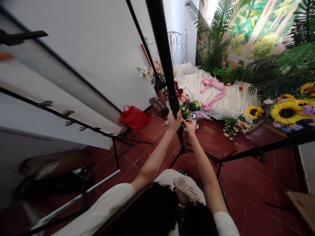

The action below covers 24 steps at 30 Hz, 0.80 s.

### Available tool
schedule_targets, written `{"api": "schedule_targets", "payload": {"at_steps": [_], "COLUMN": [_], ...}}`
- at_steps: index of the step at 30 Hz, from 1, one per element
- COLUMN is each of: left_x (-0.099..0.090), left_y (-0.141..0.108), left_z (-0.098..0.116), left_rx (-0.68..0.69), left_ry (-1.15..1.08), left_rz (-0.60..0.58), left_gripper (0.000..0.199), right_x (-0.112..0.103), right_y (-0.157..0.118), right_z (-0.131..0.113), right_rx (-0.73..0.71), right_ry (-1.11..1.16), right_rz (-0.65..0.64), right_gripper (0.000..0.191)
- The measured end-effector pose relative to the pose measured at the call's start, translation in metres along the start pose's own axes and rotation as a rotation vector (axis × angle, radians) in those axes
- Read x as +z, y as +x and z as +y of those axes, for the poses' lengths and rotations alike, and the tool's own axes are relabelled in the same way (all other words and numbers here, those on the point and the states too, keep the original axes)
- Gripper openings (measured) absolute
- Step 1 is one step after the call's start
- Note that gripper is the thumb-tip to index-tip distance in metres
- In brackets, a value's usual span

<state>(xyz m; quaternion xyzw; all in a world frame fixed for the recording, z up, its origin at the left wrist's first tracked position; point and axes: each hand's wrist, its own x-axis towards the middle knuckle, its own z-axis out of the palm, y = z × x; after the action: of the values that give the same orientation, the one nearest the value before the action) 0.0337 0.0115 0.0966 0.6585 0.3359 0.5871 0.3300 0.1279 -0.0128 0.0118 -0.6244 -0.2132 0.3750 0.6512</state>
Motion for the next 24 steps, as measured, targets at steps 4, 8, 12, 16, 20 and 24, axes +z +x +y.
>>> {"api": "schedule_targets", "payload": {"at_steps": [4, 8, 12, 16, 20, 24], "left_x": [-0.001, -0.001, -0.001, -0.001, 0.000, -0.001], "left_y": [0.001, 0.001, 0.001, 0.000, 0.000, 0.000], "left_z": [0.003, 0.004, 0.003, 0.000, 0.000, 0.005], "left_rx": [0.016, 0.032, 0.030, 0.018, 0.011, 0.027], "left_ry": [0.022, 0.055, 0.043, 0.034, 0.037, 0.029], "left_rz": [0.017, 0.049, 0.044, 0.014, 0.009, 0.009], "left_gripper": [0.048, 0.047, 0.047, 0.047, 0.048, 0.047], "right_x": [0.014, 0.026, 0.019, 0.007, 0.004, 0.000], "right_y": [0.004, 0.003, -0.001, -0.007, -0.008, -0.002], "right_z": [-0.010, -0.015, -0.009, 0.001, 0.002, -0.007], "right_rx": [0.012, 0.148, 0.215, 0.209, 0.087, -0.039], "right_ry": [-0.108, 0.005, 0.175, 0.216, 0.144, -0.074], "right_rz": [-0.013, -0.188, -0.249, -0.250, -0.190, -0.189], "right_gripper": [0.036, 0.021, 0.023, 0.032, 0.042, 0.054]}}
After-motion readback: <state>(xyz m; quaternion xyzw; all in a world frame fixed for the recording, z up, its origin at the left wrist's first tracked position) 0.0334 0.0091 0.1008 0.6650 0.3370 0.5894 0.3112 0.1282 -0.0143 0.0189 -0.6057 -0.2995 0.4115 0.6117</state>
